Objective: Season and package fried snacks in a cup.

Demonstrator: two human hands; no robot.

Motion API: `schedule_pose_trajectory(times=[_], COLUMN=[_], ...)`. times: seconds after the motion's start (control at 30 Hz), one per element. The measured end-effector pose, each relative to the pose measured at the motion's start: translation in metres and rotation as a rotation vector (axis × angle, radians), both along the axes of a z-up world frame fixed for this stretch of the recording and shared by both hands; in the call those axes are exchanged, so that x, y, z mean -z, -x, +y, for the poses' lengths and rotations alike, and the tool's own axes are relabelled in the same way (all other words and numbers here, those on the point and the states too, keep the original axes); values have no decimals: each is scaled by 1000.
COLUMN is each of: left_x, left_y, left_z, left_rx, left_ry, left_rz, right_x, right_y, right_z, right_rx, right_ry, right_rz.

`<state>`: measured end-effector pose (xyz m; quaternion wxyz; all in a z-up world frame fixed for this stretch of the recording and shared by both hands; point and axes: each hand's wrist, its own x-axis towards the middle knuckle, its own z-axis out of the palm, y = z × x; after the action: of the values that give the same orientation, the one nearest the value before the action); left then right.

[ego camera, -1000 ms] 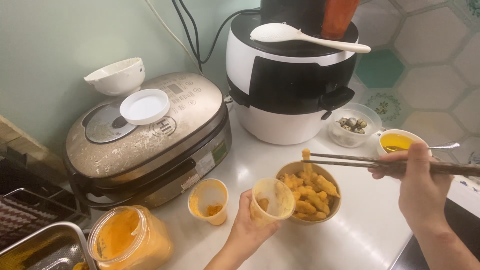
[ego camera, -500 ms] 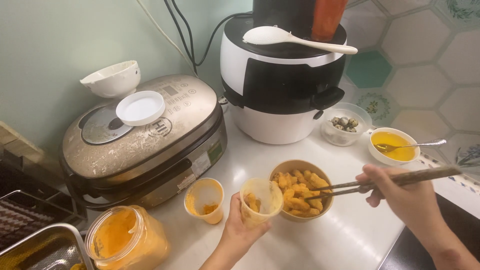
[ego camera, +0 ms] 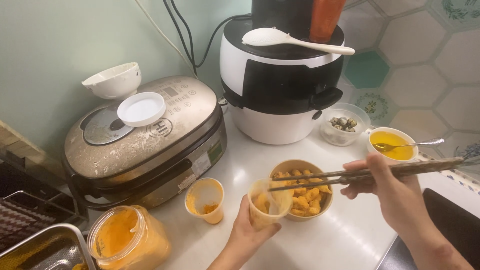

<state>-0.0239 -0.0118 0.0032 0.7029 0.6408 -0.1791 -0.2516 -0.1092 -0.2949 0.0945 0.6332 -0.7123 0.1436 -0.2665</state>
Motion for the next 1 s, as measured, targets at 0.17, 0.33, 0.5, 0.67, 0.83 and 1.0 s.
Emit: schedule_pose_trajectory(times=[0.17,0.33,0.5,0.67,0.83,1.0], left_x=[25,34,21,2,10,4], left_y=[-11,-12,-20,-23,-23,-18], left_z=[20,12,-9,-14,-18,-13], left_rx=[2,56,27,25,7,9], left_ry=[31,89,40,-36,-60,4], left_rz=[8,-35,218,257,275,205], right_x=[-11,17,70,102,96,71], right_y=[6,-19,-52,-64,-71,-72], right_z=[-44,-78,-50,-47,-46,-47], right_rx=[163,207,-93,-99,-104,43], right_ry=[218,331,373,277,235,639], right_rz=[-90,342,957,869,892,809])
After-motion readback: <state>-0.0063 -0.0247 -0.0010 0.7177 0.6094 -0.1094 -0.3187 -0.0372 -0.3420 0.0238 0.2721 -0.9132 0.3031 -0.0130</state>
